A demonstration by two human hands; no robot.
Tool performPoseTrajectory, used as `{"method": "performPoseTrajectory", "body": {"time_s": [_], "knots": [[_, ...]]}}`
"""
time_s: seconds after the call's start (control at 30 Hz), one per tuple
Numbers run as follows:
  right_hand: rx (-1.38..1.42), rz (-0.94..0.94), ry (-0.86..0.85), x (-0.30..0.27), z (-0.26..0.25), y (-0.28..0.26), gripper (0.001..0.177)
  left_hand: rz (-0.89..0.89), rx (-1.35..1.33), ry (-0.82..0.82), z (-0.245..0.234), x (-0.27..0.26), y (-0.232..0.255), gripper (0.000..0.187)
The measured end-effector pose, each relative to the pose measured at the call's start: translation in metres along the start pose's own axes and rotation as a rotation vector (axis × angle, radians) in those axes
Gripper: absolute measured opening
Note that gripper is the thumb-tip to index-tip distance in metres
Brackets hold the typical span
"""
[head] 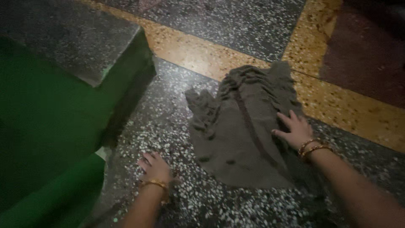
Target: The person wipes a floor area and several stairs with a cloth, periodically rinsing and wringing the cloth in a bucket of water.
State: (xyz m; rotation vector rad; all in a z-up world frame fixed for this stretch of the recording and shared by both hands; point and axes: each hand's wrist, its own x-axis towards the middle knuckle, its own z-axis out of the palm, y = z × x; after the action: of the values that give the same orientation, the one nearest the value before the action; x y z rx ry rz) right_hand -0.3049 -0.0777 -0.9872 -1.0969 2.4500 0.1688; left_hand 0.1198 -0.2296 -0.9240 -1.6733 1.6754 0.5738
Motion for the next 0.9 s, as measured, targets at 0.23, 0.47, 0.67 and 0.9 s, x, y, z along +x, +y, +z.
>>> {"method": "performPoseTrajectory", "body": {"time_s": [0.23, 0.47, 0.67, 0.9], "knots": [[0.033, -0.004, 0.349, 0.024, 0.025, -0.126, 0.092, 0.05, -0.006, -0.015, -0.004, -0.002, -0.005, 0.144], [0.018, -0.83, 0.454, -0.028, 0.037, -0.293, 0.083, 0.106, -0.021, 0.017, -0.013, -0.01, -0.008, 0.14], [-0.018, -1.272, 0.501, -0.049, 0.064, -0.335, 0.063, 0.171, 0.068, -0.077, -0.013, -0.011, -0.014, 0.113], [0.063, -0.646, 0.508, 0.069, 0.008, -0.237, 0.059, 0.115, 0.009, -0.012, -0.02, -0.012, -0.014, 0.144]]}}
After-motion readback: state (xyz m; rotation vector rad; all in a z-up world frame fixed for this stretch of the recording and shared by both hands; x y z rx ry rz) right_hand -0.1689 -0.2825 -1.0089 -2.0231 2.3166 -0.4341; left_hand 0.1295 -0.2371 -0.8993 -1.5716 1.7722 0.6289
